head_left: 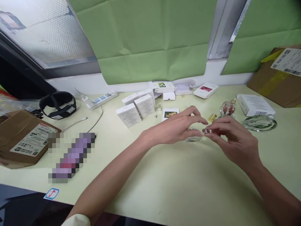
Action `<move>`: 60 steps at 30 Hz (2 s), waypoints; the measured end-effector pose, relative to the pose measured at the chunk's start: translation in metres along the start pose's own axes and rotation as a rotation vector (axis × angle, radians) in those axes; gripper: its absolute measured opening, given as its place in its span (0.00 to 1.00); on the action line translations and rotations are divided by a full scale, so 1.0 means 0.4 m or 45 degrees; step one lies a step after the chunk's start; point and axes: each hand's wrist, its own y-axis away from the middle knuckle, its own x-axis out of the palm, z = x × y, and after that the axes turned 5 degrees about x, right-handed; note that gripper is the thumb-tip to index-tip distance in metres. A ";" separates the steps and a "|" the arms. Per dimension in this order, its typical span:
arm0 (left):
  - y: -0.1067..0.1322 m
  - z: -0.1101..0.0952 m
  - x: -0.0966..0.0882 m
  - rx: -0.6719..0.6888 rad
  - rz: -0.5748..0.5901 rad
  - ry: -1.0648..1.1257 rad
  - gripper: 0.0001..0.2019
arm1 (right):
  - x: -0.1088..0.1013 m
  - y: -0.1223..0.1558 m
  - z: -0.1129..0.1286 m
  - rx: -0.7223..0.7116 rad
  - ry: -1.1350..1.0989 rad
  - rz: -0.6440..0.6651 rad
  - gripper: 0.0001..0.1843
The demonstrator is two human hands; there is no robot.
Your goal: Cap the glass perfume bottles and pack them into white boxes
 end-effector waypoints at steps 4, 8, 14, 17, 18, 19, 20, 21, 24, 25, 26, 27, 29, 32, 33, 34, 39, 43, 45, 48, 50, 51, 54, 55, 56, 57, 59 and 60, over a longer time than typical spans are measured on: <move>0.008 0.019 0.003 -0.189 0.125 -0.211 0.26 | 0.002 0.001 -0.005 0.141 -0.037 -0.002 0.08; 0.004 0.037 0.019 -0.277 0.286 -0.444 0.18 | 0.006 0.003 -0.010 0.199 -0.050 -0.010 0.06; -0.009 0.038 0.034 -0.266 0.302 -0.416 0.20 | 0.023 0.003 -0.012 0.281 -0.046 0.080 0.05; -0.012 0.036 0.039 -0.249 0.308 -0.382 0.20 | 0.033 0.003 -0.009 0.335 -0.057 0.123 0.05; -0.013 0.036 0.040 -0.246 0.310 -0.375 0.20 | 0.035 0.004 -0.007 0.352 -0.058 0.128 0.05; -0.012 0.037 0.041 -0.243 0.309 -0.370 0.20 | 0.037 0.004 -0.005 0.368 -0.058 0.128 0.06; -0.012 0.038 0.041 -0.240 0.305 -0.364 0.20 | 0.039 0.004 -0.003 0.386 -0.055 0.123 0.06; -0.011 0.038 0.041 -0.239 0.298 -0.357 0.20 | 0.040 0.004 -0.001 0.406 -0.052 0.118 0.06; -0.005 0.036 0.033 -0.215 0.245 -0.319 0.21 | 0.041 0.007 0.006 0.476 -0.053 0.103 0.08; -0.004 0.033 0.029 -0.193 0.201 -0.296 0.21 | 0.042 0.008 0.007 0.497 -0.059 0.099 0.09; -0.003 0.030 0.025 -0.164 0.138 -0.266 0.21 | 0.042 0.009 0.007 0.513 -0.069 0.098 0.10; -0.003 0.026 0.020 -0.135 0.061 -0.235 0.20 | 0.043 0.010 0.006 0.524 -0.080 0.098 0.10; -0.005 0.018 0.015 -0.085 -0.084 -0.182 0.18 | 0.044 0.011 0.002 0.535 -0.088 0.104 0.11; -0.011 0.015 0.017 0.001 -0.161 -0.149 0.14 | 0.045 0.013 -0.007 0.543 -0.062 0.126 0.13; -0.013 0.018 0.020 0.034 -0.158 -0.145 0.13 | 0.046 0.013 -0.011 0.539 -0.052 0.131 0.13; -0.015 0.021 0.022 0.062 -0.151 -0.144 0.12 | 0.046 0.013 -0.013 0.536 -0.044 0.138 0.14; -0.018 0.047 0.027 0.153 -0.103 -0.166 0.12 | 0.043 0.015 -0.018 0.515 -0.035 0.152 0.15; -0.017 0.065 0.027 0.205 -0.118 -0.166 0.12 | 0.039 0.023 -0.038 0.484 -0.009 0.268 0.22; -0.015 0.071 0.029 0.205 -0.128 -0.171 0.11 | 0.040 0.030 -0.057 0.421 -0.006 0.324 0.24; -0.011 0.077 0.032 0.197 -0.135 -0.187 0.12 | 0.047 0.041 -0.084 0.306 0.010 0.313 0.23; -0.009 0.078 0.033 0.198 -0.131 -0.183 0.12 | 0.053 0.046 -0.092 0.254 0.024 0.278 0.22; -0.008 0.079 0.032 0.198 -0.129 -0.174 0.12 | 0.056 0.048 -0.093 0.232 0.034 0.259 0.21; -0.002 0.078 0.022 0.190 -0.120 -0.148 0.11 | 0.061 0.048 -0.089 0.165 0.072 0.238 0.18; 0.000 0.077 0.017 0.184 -0.116 -0.148 0.11 | 0.061 0.047 -0.088 0.142 0.081 0.240 0.17; 0.003 0.074 0.011 0.176 -0.115 -0.154 0.11 | 0.062 0.047 -0.087 0.119 0.083 0.243 0.16; 0.006 0.071 0.006 0.164 -0.115 -0.165 0.11 | 0.062 0.046 -0.087 0.099 0.079 0.244 0.16; 0.011 0.060 -0.004 0.121 -0.110 -0.209 0.12 | 0.062 0.046 -0.089 0.086 0.061 0.240 0.16; 0.014 0.052 -0.008 0.092 -0.099 -0.243 0.14 | 0.063 0.047 -0.090 0.089 0.051 0.239 0.16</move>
